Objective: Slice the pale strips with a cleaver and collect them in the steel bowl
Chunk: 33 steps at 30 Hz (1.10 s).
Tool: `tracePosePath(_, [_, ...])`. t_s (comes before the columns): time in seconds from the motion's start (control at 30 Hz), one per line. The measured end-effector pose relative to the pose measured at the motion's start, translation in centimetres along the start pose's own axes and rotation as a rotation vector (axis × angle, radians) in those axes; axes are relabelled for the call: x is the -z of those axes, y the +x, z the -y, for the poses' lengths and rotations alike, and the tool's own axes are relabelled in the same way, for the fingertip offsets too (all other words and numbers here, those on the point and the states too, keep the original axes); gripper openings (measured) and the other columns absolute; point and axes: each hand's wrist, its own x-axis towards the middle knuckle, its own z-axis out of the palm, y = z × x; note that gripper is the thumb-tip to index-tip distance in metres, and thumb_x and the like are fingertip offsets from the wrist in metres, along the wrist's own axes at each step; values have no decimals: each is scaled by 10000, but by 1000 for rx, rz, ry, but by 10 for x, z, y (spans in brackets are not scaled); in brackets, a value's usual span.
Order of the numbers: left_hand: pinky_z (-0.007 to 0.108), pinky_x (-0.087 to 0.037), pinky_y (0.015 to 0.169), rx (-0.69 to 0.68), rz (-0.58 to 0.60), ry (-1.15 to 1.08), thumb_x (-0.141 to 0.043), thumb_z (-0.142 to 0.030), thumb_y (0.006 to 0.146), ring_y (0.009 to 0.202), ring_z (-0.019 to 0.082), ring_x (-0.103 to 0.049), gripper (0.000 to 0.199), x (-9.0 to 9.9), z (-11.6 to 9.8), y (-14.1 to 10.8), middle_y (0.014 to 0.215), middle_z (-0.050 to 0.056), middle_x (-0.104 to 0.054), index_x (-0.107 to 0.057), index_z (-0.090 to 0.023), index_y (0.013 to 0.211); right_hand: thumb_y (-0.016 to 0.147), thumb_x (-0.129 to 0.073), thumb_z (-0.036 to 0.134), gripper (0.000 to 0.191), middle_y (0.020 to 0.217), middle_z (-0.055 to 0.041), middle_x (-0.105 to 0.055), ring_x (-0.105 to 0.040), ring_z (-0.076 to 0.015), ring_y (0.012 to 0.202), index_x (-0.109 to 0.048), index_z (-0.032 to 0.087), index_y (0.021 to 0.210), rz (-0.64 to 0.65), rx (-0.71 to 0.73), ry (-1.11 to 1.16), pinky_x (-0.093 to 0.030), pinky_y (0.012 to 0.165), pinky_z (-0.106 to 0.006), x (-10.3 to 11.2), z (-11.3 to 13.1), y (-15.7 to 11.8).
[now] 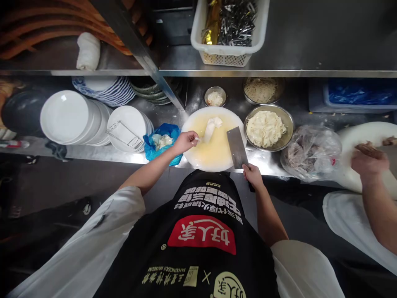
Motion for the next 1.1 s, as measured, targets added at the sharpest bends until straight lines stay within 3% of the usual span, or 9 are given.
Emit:
tracePosePath(0.1, [198, -410, 572, -106, -18, -23, -608, -160, 718, 586, 90, -541, 96, 10, -40, 52, 666, -42, -584, -627, -153, 813, 839, -595, 577, 411, 480, 20, -519, -457, -131, 393, -495, 232, 639, -50, -39, 113, -371, 421, -263, -5, -16, -13])
tracePosePath(0.3, [230, -460, 664, -439, -69, 258, -620, -149, 749, 661, 107, -568, 58, 25, -133, 137, 711, -29, -577, -630, -146, 806, 830, -594, 596, 414, 491, 32, -512, -440, -125, 378, -492, 232, 662, -110, -85, 239, -358, 389, -258, -14, -37, -22])
tracePosePath(0.43, [288, -480, 771, -623, -84, 407, -603, -146, 792, 783, 148, -602, 39, 29, -184, 171, 789, 7, -591, -621, -145, 827, 830, -589, 601, 411, 500, 32, -517, -455, -126, 388, -492, 230, 680, -149, -76, 247, -368, 390, -252, -13, -47, -29])
tracePosePath(0.53, [319, -483, 819, -704, -80, 501, -566, -162, 837, 869, 179, -615, 58, 20, -196, 179, 874, 38, -621, -621, -152, 855, 828, -592, 597, 404, 513, 30, -525, -457, -125, 395, -506, 225, 700, -150, -87, 271, -368, 391, -249, -9, -50, -36])
tracePosePath(0.6, [332, -486, 842, -728, -56, 559, -545, -167, 858, 933, 196, -619, 97, 6, -185, 173, 954, 55, -643, -634, -162, 897, 827, -594, 593, 401, 517, 32, -526, -454, -123, 396, -507, 223, 699, -157, -96, 281, -367, 393, -249, -6, -52, -41])
tracePosePath(0.67, [338, -489, 853, -735, 10, 619, -537, -167, 869, 1000, 211, -618, 137, -13, -158, 158, 1043, 69, -655, -653, -178, 941, 825, -590, 594, 404, 516, 28, -532, -455, -122, 399, -508, 223, 688, -178, -103, 271, -365, 399, -250, -3, -53, -45])
tracePosePath(0.83, [334, -499, 784, -650, 369, 779, -571, -148, 872, 997, 226, -635, 164, -62, -48, 93, 1139, 101, -672, -702, -192, 959, 836, -576, 607, 431, 506, 10, -536, -464, -133, 415, -506, 226, 648, -207, -85, 229, -368, 416, -260, 7, -51, -55])
tracePosePath(0.93, [327, -510, 803, -575, 538, 758, -596, -123, 872, 956, 210, -643, 164, -77, 15, 54, 1084, 102, -689, -719, -194, 954, 845, -587, 600, 435, 523, 9, -529, -468, -134, 424, -509, 223, 644, -173, -65, 222, -367, 418, -261, 14, -45, -59])
tracePosePath(1.1, [348, -509, 916, -504, 517, 681, -596, -73, 863, 1021, 203, -637, 232, -80, 78, 3, 1103, 105, -701, -736, -197, 1001, 854, -587, 638, 476, 531, 3, -532, -493, -136, 443, -526, 212, 649, -52, -60, 152, -379, 442, -255, 15, -33, -53])
